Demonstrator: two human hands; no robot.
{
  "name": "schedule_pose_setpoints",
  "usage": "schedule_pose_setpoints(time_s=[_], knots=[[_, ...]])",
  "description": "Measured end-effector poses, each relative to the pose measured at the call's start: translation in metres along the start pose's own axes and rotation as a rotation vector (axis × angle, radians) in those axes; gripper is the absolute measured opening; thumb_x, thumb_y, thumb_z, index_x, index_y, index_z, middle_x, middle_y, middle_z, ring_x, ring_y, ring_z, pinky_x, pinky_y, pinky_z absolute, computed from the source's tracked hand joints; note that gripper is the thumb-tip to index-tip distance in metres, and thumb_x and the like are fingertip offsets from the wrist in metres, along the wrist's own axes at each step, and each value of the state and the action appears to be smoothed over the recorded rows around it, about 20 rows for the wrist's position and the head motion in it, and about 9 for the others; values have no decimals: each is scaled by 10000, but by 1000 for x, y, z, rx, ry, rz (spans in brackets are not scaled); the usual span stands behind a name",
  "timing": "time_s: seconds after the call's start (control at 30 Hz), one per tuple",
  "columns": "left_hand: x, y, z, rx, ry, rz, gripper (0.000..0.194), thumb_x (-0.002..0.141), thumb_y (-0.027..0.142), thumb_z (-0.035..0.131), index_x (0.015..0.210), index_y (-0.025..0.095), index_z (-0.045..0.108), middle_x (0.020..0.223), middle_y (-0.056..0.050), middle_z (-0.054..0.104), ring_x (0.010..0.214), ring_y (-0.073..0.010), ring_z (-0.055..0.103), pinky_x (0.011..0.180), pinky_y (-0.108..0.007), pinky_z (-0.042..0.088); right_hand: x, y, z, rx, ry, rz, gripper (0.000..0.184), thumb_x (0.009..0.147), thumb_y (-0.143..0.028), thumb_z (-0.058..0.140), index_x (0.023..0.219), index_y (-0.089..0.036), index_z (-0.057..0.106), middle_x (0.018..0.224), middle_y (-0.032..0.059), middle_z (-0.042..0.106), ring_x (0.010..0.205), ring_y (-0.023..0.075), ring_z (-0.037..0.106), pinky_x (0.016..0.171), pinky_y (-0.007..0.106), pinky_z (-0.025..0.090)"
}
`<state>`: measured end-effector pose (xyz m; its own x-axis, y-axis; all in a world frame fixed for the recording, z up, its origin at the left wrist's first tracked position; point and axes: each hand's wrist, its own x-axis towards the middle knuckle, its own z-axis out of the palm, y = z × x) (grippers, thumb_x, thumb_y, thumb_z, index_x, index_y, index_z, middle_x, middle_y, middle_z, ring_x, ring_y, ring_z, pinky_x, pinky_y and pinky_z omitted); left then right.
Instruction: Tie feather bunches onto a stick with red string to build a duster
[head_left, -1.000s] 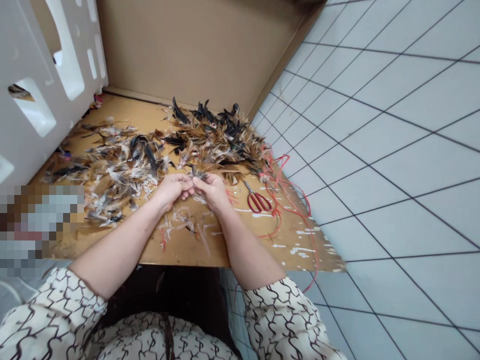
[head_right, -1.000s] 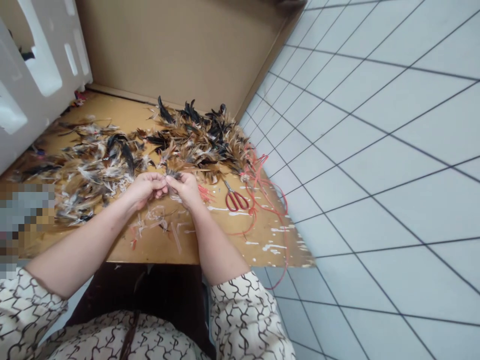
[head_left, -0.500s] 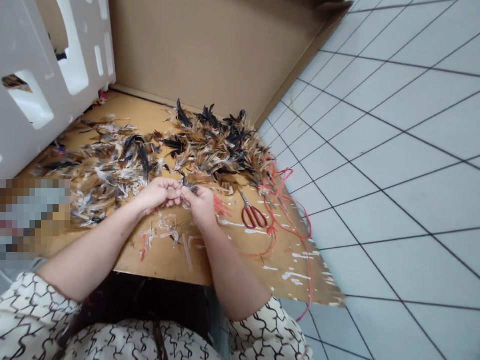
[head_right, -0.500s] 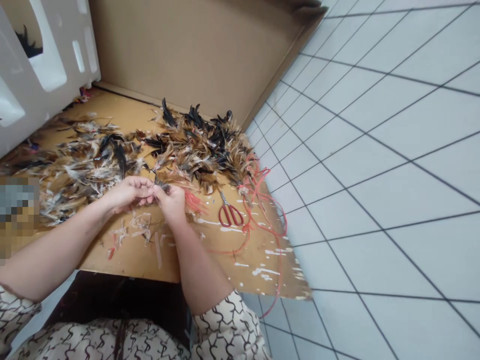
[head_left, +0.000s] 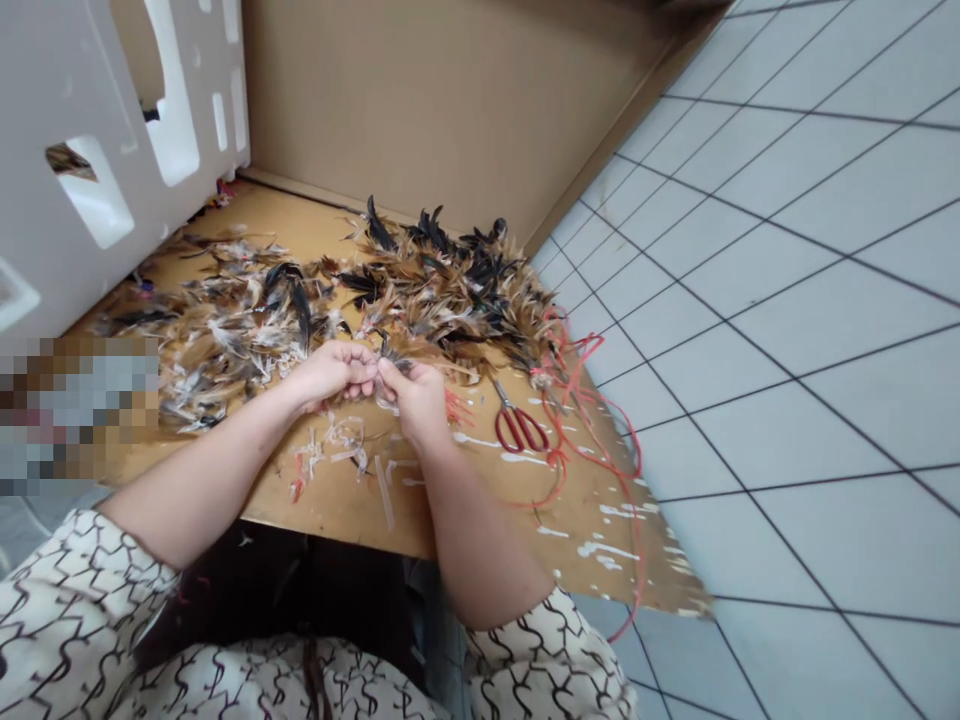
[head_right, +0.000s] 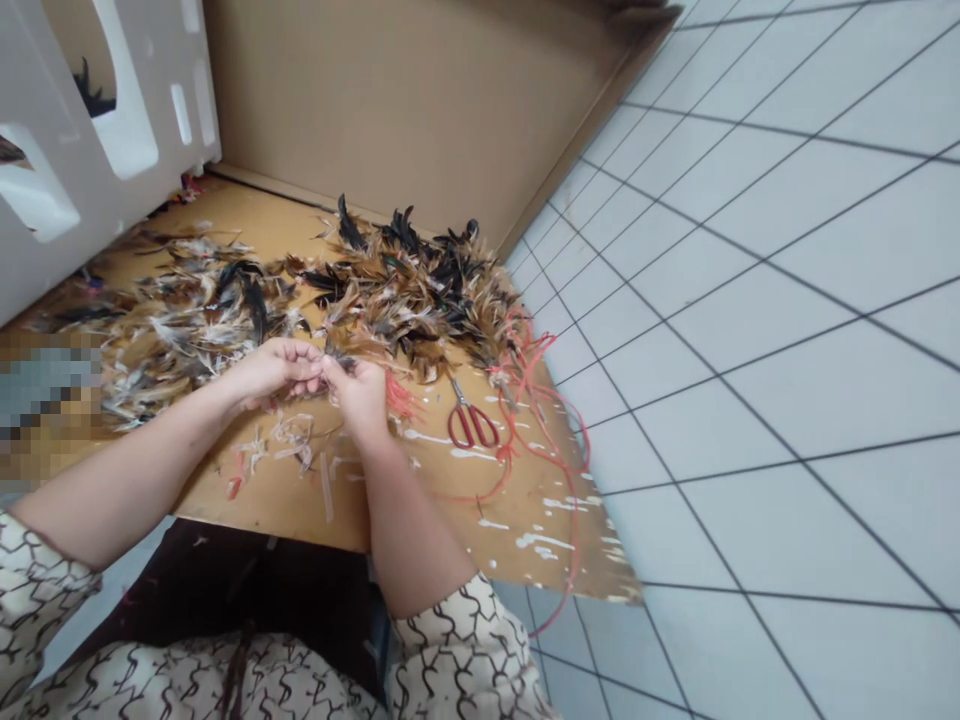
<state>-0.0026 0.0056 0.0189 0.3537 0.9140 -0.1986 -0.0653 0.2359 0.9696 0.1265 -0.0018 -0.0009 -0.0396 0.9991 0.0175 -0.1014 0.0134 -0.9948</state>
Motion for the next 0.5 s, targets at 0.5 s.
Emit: schedule_pose_setpoints(time_s=[0.5], knots=[[2, 4, -10, -12, 225, 102, 239, 797, 119, 538, 560, 140, 514, 394, 24, 524, 314, -36, 379, 370, -158, 273, 22, -18, -5, 70, 160, -9, 271, 636, -247, 715, 493, -144, 509, 419, -31, 480, 359, 31, 364, 341, 166, 267]])
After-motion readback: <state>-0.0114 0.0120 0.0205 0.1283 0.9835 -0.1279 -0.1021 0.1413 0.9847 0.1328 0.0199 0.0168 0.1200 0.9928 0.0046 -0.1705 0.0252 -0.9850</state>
